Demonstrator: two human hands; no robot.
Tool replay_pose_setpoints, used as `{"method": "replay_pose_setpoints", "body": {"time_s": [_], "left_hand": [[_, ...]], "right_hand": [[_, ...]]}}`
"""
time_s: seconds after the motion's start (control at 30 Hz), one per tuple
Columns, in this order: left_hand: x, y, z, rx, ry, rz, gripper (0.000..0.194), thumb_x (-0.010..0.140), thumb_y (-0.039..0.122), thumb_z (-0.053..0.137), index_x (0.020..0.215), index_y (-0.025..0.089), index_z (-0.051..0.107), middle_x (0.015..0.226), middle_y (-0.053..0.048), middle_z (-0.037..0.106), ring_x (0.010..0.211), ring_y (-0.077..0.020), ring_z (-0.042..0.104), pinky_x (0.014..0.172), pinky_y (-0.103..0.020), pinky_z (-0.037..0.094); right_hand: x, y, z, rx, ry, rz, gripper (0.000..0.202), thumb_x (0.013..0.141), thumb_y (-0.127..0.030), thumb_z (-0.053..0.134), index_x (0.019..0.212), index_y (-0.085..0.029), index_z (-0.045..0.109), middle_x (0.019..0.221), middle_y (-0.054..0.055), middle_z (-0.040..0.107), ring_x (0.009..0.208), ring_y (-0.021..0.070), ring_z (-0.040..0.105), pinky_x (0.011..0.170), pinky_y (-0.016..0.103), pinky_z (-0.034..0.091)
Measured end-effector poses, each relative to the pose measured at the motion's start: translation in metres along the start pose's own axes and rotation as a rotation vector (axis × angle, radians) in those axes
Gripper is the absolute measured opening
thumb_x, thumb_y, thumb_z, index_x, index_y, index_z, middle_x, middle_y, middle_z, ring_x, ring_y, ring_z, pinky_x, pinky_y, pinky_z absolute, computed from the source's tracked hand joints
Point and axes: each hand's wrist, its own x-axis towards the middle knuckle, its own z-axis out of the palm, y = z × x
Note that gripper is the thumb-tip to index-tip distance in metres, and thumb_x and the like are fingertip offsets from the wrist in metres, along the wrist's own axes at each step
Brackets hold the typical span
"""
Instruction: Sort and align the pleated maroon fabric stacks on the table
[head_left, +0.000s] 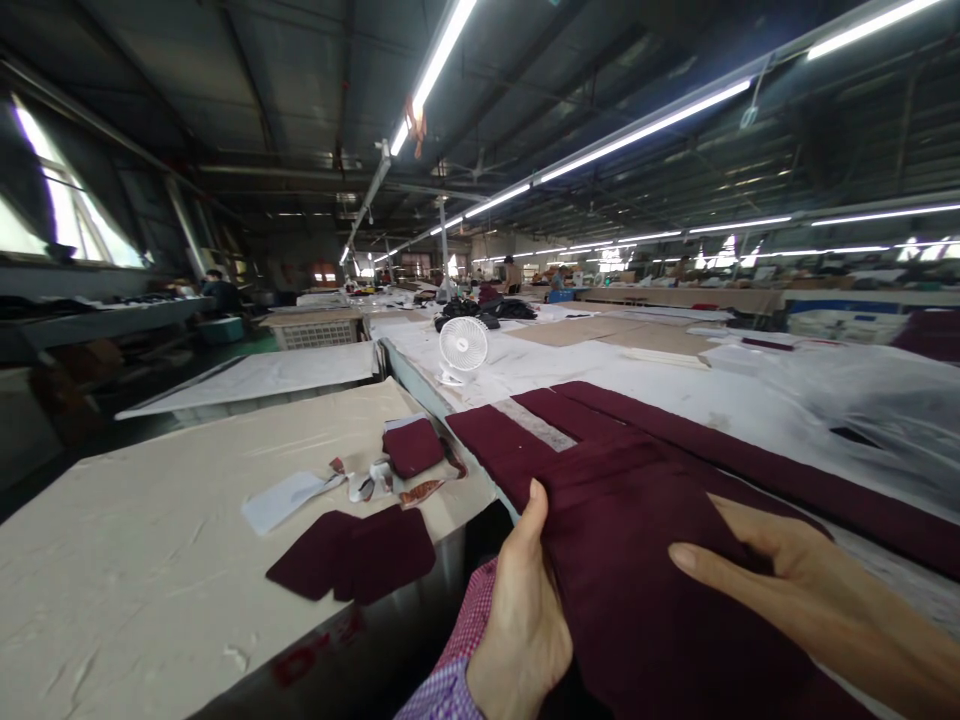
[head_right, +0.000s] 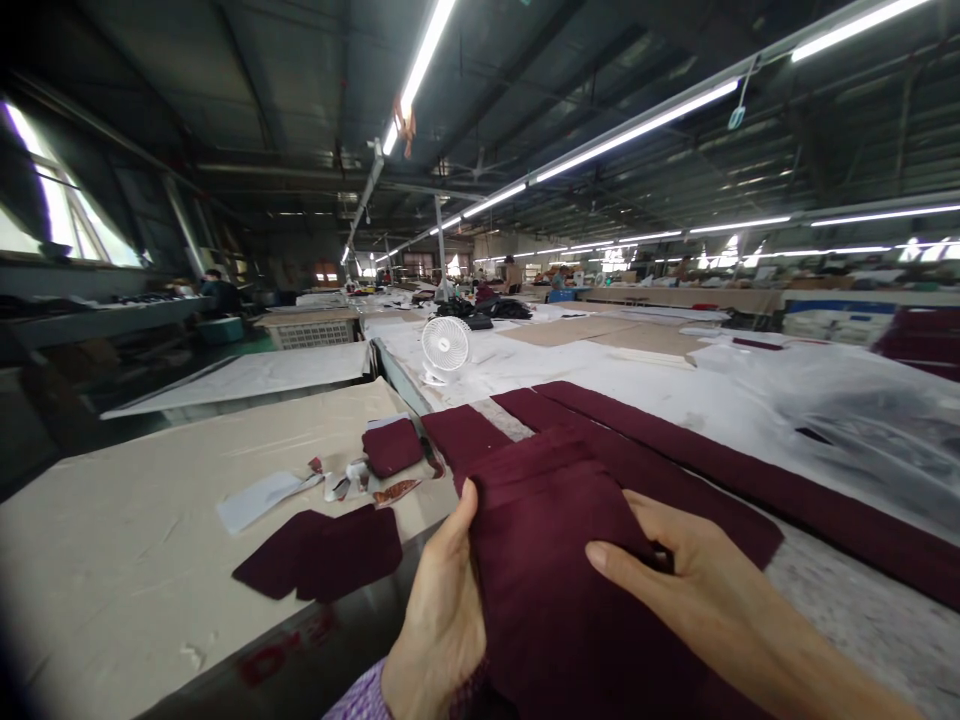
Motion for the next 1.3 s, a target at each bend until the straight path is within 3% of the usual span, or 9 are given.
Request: {"method": "replay_pose_setpoints", "body": {"time_s": [0.2, 0.7, 0.83, 0.97, 1.07, 1.17, 1.23, 1.3], "left_hand": [[0.002, 0.001, -0.005, 0.006, 0.005, 0.001, 0.058, 0.081, 0.059, 0.047, 0.112, 0.013, 0.065, 0.100, -0.014, 0.073, 0.107, -0.0313, 0.062, 0.097, -0.047, 0.045], [0.002, 0.005, -0.001, -0.040, -0.013, 0.013, 0.056, 0.083, 0.057, 0.045, 0.114, 0.014, 0.064, 0.104, -0.014, 0.072, 0.109, -0.0309, 0.061, 0.097, -0.046, 0.045], [0.000, 0.002, -0.004, -0.015, -0.049, 0.091, 0.057, 0.083, 0.061, 0.044, 0.114, 0.017, 0.064, 0.108, -0.013, 0.071, 0.110, -0.0299, 0.061, 0.097, -0.045, 0.045], [-0.004, -0.004, -0.009, 0.085, -0.045, 0.216, 0.036, 0.071, 0.035, 0.073, 0.103, 0.020, 0.067, 0.104, -0.009, 0.072, 0.105, -0.0281, 0.064, 0.096, -0.042, 0.046], [-0.005, -0.008, -0.010, 0.179, -0.020, 0.235, 0.040, 0.058, 0.016, 0.081, 0.096, 0.017, 0.067, 0.095, -0.008, 0.074, 0.094, -0.0272, 0.068, 0.092, -0.042, 0.049], [-0.002, -0.009, -0.009, 0.193, 0.056, 0.231, 0.033, 0.063, 0.016, 0.077, 0.094, 0.015, 0.066, 0.089, -0.009, 0.075, 0.086, -0.0245, 0.069, 0.087, -0.040, 0.051], [0.001, -0.009, -0.010, 0.182, 0.098, 0.227, 0.026, 0.066, 0.016, 0.075, 0.090, 0.015, 0.066, 0.084, -0.008, 0.075, 0.084, -0.0232, 0.070, 0.085, -0.038, 0.052], [0.003, -0.007, -0.012, 0.195, 0.097, 0.209, 0.022, 0.066, 0.014, 0.075, 0.087, 0.014, 0.066, 0.082, -0.008, 0.075, 0.082, -0.0228, 0.070, 0.084, -0.037, 0.052]], "right_hand": [[0.002, 0.000, -0.002, 0.028, -0.045, 0.005, 0.018, 0.074, -0.040, 0.062, 0.075, -0.023, 0.069, 0.077, 0.004, 0.072, 0.073, 0.0283, 0.065, 0.061, 0.034, 0.055], [-0.002, -0.005, 0.002, 0.004, 0.032, 0.006, 0.017, 0.070, -0.035, 0.064, 0.060, -0.022, 0.060, 0.060, -0.002, 0.060, 0.057, 0.0181, 0.054, 0.047, 0.023, 0.043], [-0.001, -0.004, 0.004, 0.050, 0.065, 0.009, 0.020, 0.070, -0.038, 0.064, 0.059, -0.021, 0.060, 0.060, -0.001, 0.059, 0.057, 0.0178, 0.054, 0.046, 0.023, 0.043], [-0.001, -0.001, 0.000, 0.113, 0.001, 0.065, 0.018, 0.069, -0.036, 0.066, 0.061, -0.021, 0.061, 0.059, -0.001, 0.062, 0.054, 0.0180, 0.056, 0.045, 0.024, 0.044], [-0.001, 0.000, -0.002, 0.169, -0.046, 0.097, 0.013, 0.070, -0.032, 0.068, 0.064, -0.022, 0.063, 0.062, -0.002, 0.065, 0.057, 0.0184, 0.059, 0.051, 0.025, 0.049], [-0.001, 0.000, -0.001, 0.127, -0.050, 0.032, 0.013, 0.074, -0.032, 0.065, 0.065, -0.022, 0.064, 0.067, -0.001, 0.067, 0.066, 0.0207, 0.064, 0.067, 0.030, 0.055], [0.000, 0.002, -0.001, 0.028, -0.009, -0.049, 0.010, 0.075, -0.032, 0.064, 0.076, -0.022, 0.066, 0.085, 0.002, 0.070, 0.081, 0.0244, 0.065, 0.080, 0.035, 0.054], [0.001, 0.006, -0.002, -0.072, 0.097, -0.136, 0.022, 0.073, -0.036, 0.067, 0.092, -0.024, 0.064, 0.113, 0.007, 0.064, 0.101, 0.0286, 0.061, 0.088, 0.039, 0.052]]}}
